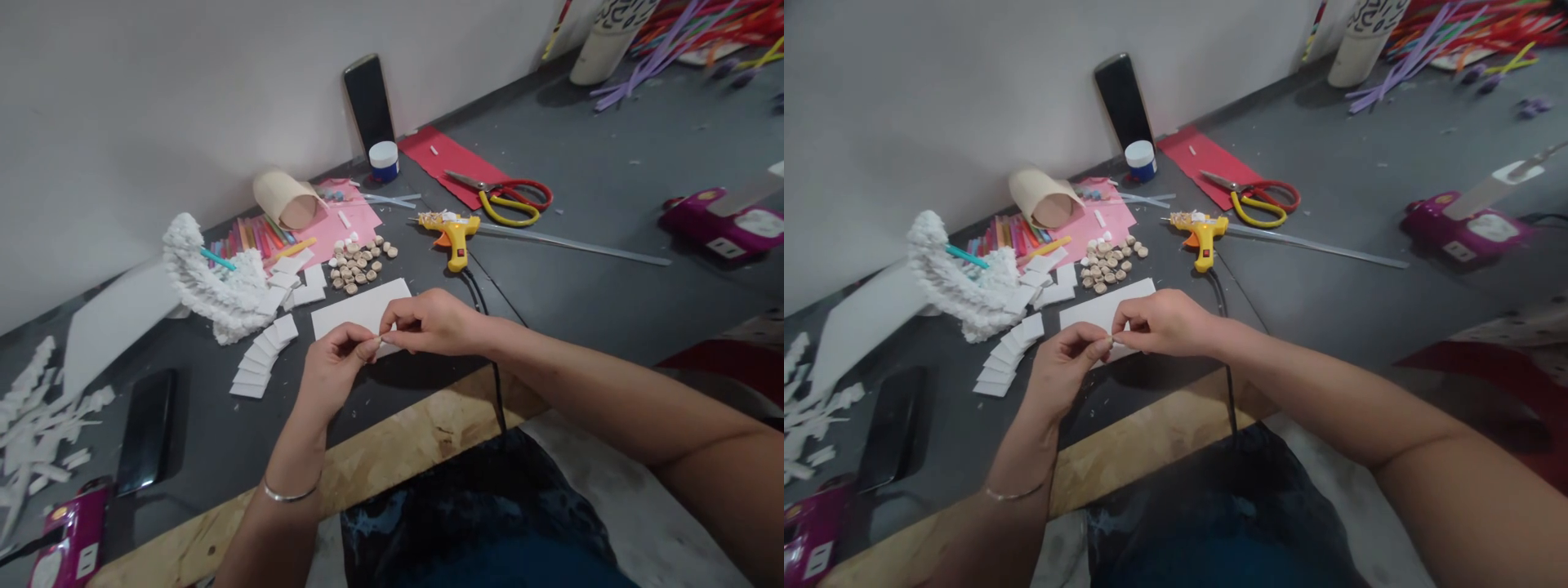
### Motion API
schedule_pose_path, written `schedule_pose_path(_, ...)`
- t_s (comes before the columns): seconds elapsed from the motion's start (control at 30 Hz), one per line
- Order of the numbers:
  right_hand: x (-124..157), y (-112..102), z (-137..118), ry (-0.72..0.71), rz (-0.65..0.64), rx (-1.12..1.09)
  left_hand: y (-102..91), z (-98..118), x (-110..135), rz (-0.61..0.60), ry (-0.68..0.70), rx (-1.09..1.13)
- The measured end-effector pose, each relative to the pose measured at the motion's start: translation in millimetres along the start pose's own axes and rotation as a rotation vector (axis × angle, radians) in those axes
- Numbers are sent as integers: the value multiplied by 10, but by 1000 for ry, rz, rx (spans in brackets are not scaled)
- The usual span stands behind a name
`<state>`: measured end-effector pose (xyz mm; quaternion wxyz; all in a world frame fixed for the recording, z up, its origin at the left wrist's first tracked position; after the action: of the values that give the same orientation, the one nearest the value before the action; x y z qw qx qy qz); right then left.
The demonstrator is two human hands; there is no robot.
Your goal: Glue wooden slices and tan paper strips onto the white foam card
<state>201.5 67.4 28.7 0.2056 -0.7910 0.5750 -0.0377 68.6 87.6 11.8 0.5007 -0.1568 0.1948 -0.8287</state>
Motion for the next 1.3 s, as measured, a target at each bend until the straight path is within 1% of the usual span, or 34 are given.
schedule_pose_path(0.07, 6, 28, 1, 4, -14, -58, 13, -42, -12, -23, -17, 71)
schedule_pose_path(0.17, 13, 52, -4, 6, -15, -95, 16, -93, -22, -24, -52, 156)
schedule_pose_path(0.3, 18, 43, -43, -20, 12, -87, 39, -124, -19, -26, -97, 219)
schedule_pose_path(0.47, 23, 28, -76, -35, 11, -57, 64, -149, -15, -20, -147, 254)
schedule_pose_path(0.6, 23, -21, -55, -11, 45, -74, 13, -84, -9, 21, -95, 181)
schedule_pose_path(0.73, 15, -34, -21, 16, 67, -4, -52, -4, 1, 61, -39, 56)
schedule_pose_path(0.83, 17, -13, -33, -15, 74, 52, -61, -15, -5, 50, -39, 40)
schedule_pose_path(1.0, 39, 50, -79, -97, 69, 121, 0, -95, -19, -38, -78, 161)
schedule_pose_path(1.17, 34, 78, -113, -170, 94, 171, 30, -167, -25, -58, -155, 258)
schedule_pose_path(1.23, 24, 89, -117, -180, 97, 164, 19, -176, -27, -33, -155, 261)
schedule_pose_path(1.3, 17, 80, -115, -173, 115, 142, -30, -154, -20, 42, -121, 225)
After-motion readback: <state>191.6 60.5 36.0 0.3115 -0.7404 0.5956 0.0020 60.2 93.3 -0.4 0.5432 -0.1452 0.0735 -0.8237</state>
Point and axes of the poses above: each hand's wrist, its own x-axis away from the middle knuckle, its own y-axis out of the palm, z = x × y, the point moved 9 cm from there along -x, towards the middle knuckle, and after that the axes turned 14 degrees about -x, right-handed, at the moved point
